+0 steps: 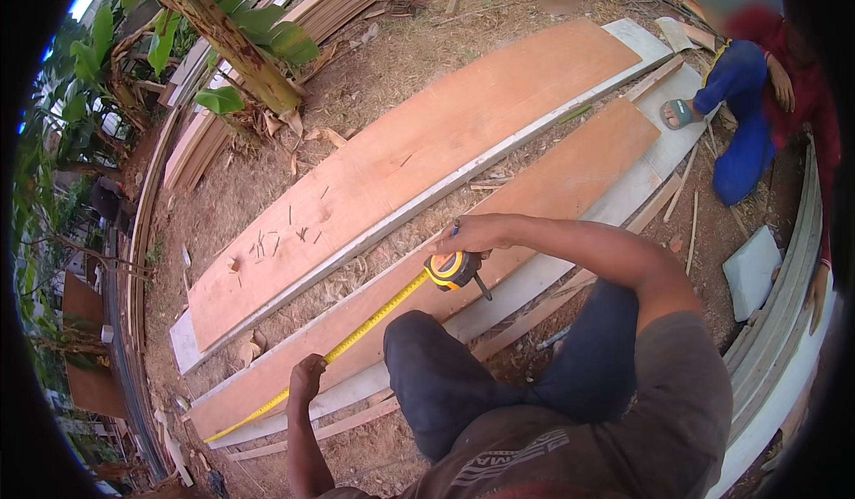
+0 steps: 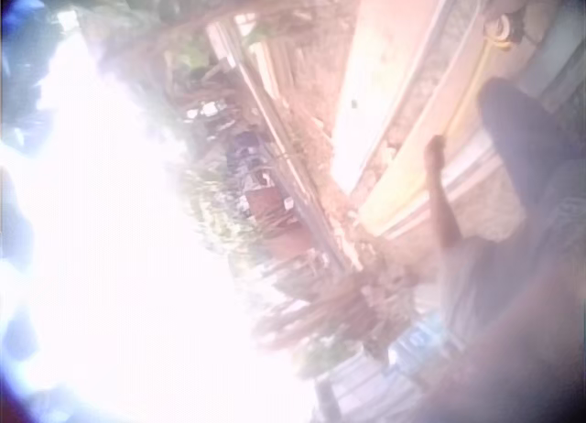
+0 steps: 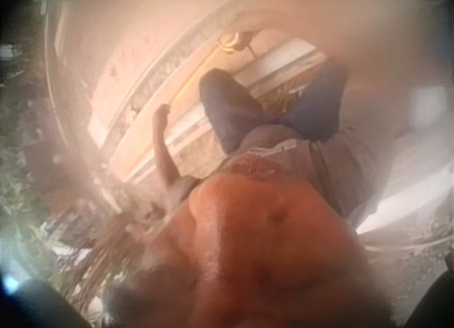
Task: The person measures a wooden plank with a tape measure and marks it with a pen. They then use a hand saw to cut the plank along the marked line. The person is sitting on the ground during the task.
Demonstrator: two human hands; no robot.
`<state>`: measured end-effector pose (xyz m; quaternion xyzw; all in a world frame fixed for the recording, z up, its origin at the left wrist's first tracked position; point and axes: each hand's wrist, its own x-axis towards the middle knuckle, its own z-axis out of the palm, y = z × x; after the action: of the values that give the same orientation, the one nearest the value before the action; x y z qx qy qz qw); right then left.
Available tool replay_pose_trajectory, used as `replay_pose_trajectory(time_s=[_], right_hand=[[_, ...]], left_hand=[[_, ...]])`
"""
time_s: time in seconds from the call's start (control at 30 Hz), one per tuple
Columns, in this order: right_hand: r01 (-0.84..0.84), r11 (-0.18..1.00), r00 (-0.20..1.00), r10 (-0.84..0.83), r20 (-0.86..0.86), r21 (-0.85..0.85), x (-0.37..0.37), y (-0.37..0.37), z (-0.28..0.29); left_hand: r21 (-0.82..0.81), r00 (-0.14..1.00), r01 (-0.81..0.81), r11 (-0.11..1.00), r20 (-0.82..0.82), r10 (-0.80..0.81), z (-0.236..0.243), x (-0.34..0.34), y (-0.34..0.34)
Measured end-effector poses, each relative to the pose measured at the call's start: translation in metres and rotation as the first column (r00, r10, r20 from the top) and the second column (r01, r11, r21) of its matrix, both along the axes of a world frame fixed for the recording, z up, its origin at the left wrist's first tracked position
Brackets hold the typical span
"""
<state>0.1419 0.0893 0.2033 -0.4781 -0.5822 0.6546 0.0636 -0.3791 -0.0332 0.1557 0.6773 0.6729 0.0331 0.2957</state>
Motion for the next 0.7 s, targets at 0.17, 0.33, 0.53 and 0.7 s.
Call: replay_pose_trajectory(time_s=[0.17, 0.33, 0.53, 0.7], right_hand=[[-0.044, 0.999, 0.994, 0.046, -0.097, 0.023, -0.051, -0.009, 0.019], [-0.061, 0.998, 0.997, 0.061, -0.053, -0.001, -0.072, -0.020, 0.011], [-0.010, 0.994, 1.000, 0.007, -0.030, -0.110, -0.062, -0.031, -0.009], [0.003, 0.991, 0.999, -0.009, -0.045, -0.131, -0.057, -0.034, -0.012]], left_hand=[[-0.082, 0.972, 0.017, 0.996, 0.234, 0.003, 0.022, 0.029, 0.000], [-0.291, 0.996, 0.005, 0.957, 0.089, 0.022, 0.014, 0.012, -0.018], [-0.345, 0.980, 0.096, 0.934, 0.197, -0.028, -0.018, -0.003, -0.035], [-0.376, 0.960, 0.114, 0.919, 0.279, -0.005, -0.019, 0.001, -0.042]])
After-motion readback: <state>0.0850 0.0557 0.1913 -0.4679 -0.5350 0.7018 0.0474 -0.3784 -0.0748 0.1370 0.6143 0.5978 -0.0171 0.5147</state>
